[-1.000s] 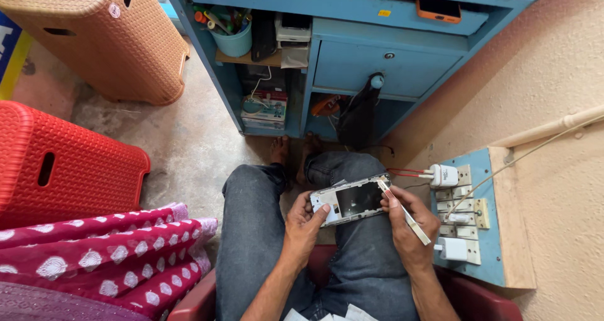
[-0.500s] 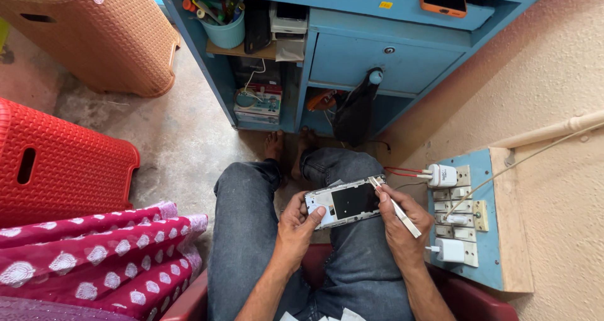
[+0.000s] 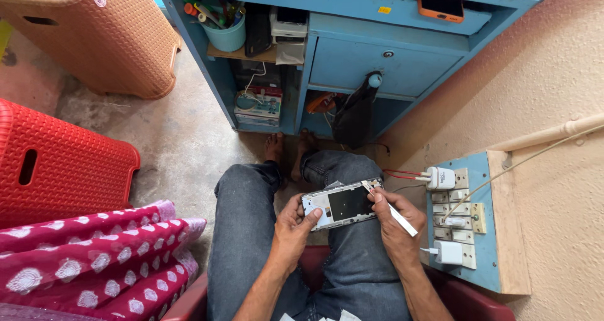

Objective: The person disassembles and repairs a mobile phone by hand, using a small pry tool to manipulate internal components and ribbons while seated at a workbench.

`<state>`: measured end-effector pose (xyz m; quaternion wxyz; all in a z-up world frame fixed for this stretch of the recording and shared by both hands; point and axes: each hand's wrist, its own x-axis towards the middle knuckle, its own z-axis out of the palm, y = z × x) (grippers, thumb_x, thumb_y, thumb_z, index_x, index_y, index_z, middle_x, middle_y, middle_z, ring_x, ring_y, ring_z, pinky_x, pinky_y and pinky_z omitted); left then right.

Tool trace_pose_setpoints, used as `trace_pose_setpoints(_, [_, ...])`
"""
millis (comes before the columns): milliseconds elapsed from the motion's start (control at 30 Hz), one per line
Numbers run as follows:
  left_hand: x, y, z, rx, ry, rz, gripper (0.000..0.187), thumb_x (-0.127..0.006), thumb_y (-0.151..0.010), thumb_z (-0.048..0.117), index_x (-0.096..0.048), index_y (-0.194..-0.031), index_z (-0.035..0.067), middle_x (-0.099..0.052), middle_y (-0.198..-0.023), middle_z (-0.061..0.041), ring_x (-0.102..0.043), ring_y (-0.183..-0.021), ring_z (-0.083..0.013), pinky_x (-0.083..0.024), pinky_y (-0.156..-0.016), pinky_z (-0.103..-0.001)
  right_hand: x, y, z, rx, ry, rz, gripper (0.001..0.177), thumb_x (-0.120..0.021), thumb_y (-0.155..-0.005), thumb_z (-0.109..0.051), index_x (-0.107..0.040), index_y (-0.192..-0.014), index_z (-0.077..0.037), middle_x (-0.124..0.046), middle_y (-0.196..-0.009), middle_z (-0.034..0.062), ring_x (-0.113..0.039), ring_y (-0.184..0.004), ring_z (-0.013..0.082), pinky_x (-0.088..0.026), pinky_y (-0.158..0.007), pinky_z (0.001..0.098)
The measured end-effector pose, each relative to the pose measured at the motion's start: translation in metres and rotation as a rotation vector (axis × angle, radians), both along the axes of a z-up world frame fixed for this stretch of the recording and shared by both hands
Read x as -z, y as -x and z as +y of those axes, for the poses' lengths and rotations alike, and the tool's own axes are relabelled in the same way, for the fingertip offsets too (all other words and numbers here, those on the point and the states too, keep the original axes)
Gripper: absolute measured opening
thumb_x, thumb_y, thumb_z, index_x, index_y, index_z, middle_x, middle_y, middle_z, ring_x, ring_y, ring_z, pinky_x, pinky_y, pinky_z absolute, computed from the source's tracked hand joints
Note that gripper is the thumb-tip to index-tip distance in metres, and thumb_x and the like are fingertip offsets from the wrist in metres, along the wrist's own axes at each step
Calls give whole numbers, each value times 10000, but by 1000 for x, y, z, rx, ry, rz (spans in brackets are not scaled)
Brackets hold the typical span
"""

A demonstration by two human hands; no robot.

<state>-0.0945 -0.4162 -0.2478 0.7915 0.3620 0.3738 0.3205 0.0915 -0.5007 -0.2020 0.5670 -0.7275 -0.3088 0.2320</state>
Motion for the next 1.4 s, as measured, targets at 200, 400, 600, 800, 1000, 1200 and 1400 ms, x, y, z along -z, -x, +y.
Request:
trace_pose_setpoints(200, [0,2,-3,-6,8,-12,384,-706,-924,134,-605,-1271,6,-761,-1059,-83,-710,-980,-129,-571,-892,-278,3,-5,-4,-23,-1,32,263,-683,-981,-162,-747,-1136,41,-790,-1007,130,-721,-858,130,-583,-764,242])
trace_pose_setpoints(400, [-14,-1,-6,-57,-45,-2,346,-730,-913,110,-636,-1233,19,-745,-1080,-97,-702,-973,-159,-572,-871,-295,-3,-6,-11,121,-162,143,305,-578,-1052,-207,-663,-1261,-1,-760,-998,119,-681,-804,132,-589,-759,269])
trace_pose_setpoints(600, [-72,15,-13,-171,-1256,235,271,-769,-893,76,-697,-1154,84,-695,-1146,-105,-726,-1074,-266,-615,-939,-348,-25,-27,-12,134,-278,205,290,-586,-1083,-245,-608,-1243,-4,-707,-1107,113,-699,-970,171,-604,-873,316])
trace_pose_setpoints(800, [-87,17,-14,-32,-1674,330,351,-777,-868,98,-691,-1208,83,-617,-1260,-119,-642,-1210,-302,-545,-1095,-477,-26,-33,-9,17,-185,784,278,-662,-955,-108,-611,-1222,-51,-714,-1127,87,-679,-986,157,-558,-825,305])
trace_pose_setpoints(1000, [-86,16,-19,72,-1521,383,544,-756,-760,74,-632,-1290,89,-606,-1356,-148,-527,-1371,-359,-414,-1190,-535,-17,-32,-11,116,-218,661,260,-677,-938,-68,-595,-1184,-51,-717,-1070,73,-697,-916,150,-574,-777,297])
trace_pose_setpoints(1200, [-88,-13,-23,9,-1483,445,558,-860,-791,230,-614,-1250,28,-604,-1300,-156,-521,-1332,-368,-401,-1130,-553,-16,-18,-9,153,-274,490,258,-701,-931,-49,-586,-1161,-28,-721,-1046,105,-713,-871,162,-609,-761,308])
trace_pose_setpoints(1400, [-83,-32,-20,-81,-1430,448,232,-804,-869,123,-658,-1031,42,-656,-1056,-97,-651,-1107,-292,-492,-1002,-461,-13,-7,-8,169,-250,418,272,-710,-926,-45,-569,-1157,-12,-698,-1035,98,-695,-883,138,-613,-739,303])
